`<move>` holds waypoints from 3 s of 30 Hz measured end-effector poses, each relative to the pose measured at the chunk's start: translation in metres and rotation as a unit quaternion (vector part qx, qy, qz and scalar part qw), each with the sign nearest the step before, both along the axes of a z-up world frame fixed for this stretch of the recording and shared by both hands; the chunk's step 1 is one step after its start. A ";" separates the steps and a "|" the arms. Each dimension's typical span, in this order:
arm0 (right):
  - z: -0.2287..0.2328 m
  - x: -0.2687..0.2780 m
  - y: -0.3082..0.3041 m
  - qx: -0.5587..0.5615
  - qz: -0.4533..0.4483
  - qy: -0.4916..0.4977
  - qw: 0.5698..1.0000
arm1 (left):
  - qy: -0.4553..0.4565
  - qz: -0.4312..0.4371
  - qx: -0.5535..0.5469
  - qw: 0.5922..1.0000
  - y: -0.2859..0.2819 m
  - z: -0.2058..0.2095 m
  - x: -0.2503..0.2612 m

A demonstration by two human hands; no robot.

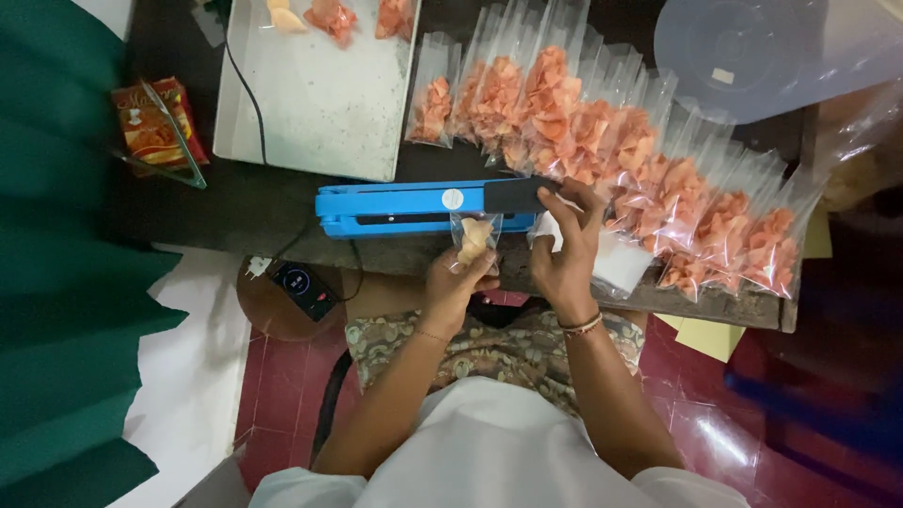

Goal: Filling small plastic bags with food items and sealing them with a heat sealer.

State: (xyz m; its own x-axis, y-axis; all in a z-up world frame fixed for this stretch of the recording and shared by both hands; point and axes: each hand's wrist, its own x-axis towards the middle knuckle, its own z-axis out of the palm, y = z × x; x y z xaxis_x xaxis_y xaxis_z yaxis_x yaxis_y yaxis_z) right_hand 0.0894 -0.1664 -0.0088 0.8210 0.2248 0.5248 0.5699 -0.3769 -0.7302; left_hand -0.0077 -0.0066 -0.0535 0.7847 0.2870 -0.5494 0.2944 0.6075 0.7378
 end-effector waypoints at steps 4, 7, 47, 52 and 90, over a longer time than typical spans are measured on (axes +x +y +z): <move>0.023 -0.009 0.005 0.027 -0.001 -0.002 1.000 | 0.007 0.005 0.009 1.000 -0.002 0.006 -0.001; 0.040 -0.011 0.007 0.047 -0.005 -0.010 0.999 | 0.018 0.000 0.008 1.000 -0.002 0.008 0.001; 0.045 0.005 0.035 -0.148 -0.051 0.072 0.985 | 0.057 -0.039 0.040 0.997 0.008 0.041 0.002; 0.035 0.012 0.044 -0.187 -0.056 0.027 0.980 | 0.066 -0.053 0.064 0.994 0.010 0.048 0.004; -0.052 0.014 -0.011 -0.088 0.021 -0.042 0.995 | 0.031 -0.027 0.022 0.999 0.001 0.025 0.000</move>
State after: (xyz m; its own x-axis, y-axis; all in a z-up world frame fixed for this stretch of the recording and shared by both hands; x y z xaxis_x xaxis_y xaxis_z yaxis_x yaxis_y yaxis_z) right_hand 0.1030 -0.1772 -0.0607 0.7644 0.3515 0.5405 0.6434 -0.4691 -0.6049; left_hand -0.0073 -0.0054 -0.0288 0.7643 0.2701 -0.5856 0.3728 0.5559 0.7429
